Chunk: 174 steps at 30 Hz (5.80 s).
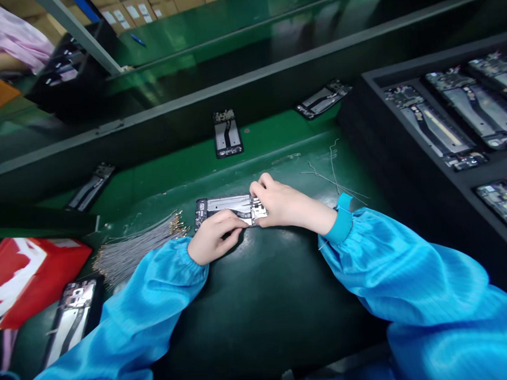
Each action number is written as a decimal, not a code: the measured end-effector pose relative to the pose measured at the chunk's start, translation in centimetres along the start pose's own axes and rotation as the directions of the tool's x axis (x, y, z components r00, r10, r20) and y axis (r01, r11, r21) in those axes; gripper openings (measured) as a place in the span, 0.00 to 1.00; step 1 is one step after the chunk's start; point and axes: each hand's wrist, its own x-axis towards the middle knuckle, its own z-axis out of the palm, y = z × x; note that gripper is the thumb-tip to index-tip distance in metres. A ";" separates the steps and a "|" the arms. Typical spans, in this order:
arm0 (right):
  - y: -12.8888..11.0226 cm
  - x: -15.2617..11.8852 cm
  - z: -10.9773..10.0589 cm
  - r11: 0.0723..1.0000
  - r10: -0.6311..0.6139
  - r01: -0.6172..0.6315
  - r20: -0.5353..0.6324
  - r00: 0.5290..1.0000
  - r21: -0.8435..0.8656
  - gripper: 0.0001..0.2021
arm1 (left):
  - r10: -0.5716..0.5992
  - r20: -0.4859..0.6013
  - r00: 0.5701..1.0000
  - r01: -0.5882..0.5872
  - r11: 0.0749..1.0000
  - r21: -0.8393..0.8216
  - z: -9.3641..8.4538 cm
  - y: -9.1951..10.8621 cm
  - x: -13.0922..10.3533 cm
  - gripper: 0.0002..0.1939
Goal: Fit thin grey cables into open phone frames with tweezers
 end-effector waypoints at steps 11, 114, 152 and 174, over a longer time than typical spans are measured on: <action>-0.2 0.7 -0.1 0.993 0.032 -0.028 0.029 0.999 -0.115 0.23 | -0.023 0.006 1.000 0.023 0.999 -0.045 0.0 0.1 0.2 0.10; -5.8 -1.6 4.0 0.854 -0.219 0.147 -0.088 0.972 -0.499 0.03 | -0.585 0.238 0.775 0.272 0.650 0.710 -8.5 0.4 -1.2 0.02; -3.1 2.7 3.8 0.736 0.116 0.175 -0.377 0.919 0.654 0.04 | -0.305 -0.218 0.927 0.363 0.876 0.317 -1.4 -0.7 -1.8 0.06; -3.0 2.7 3.9 0.678 0.136 0.164 -0.342 0.930 0.717 0.05 | -0.330 -0.203 0.922 0.383 0.856 0.347 -1.4 -0.2 -1.6 0.05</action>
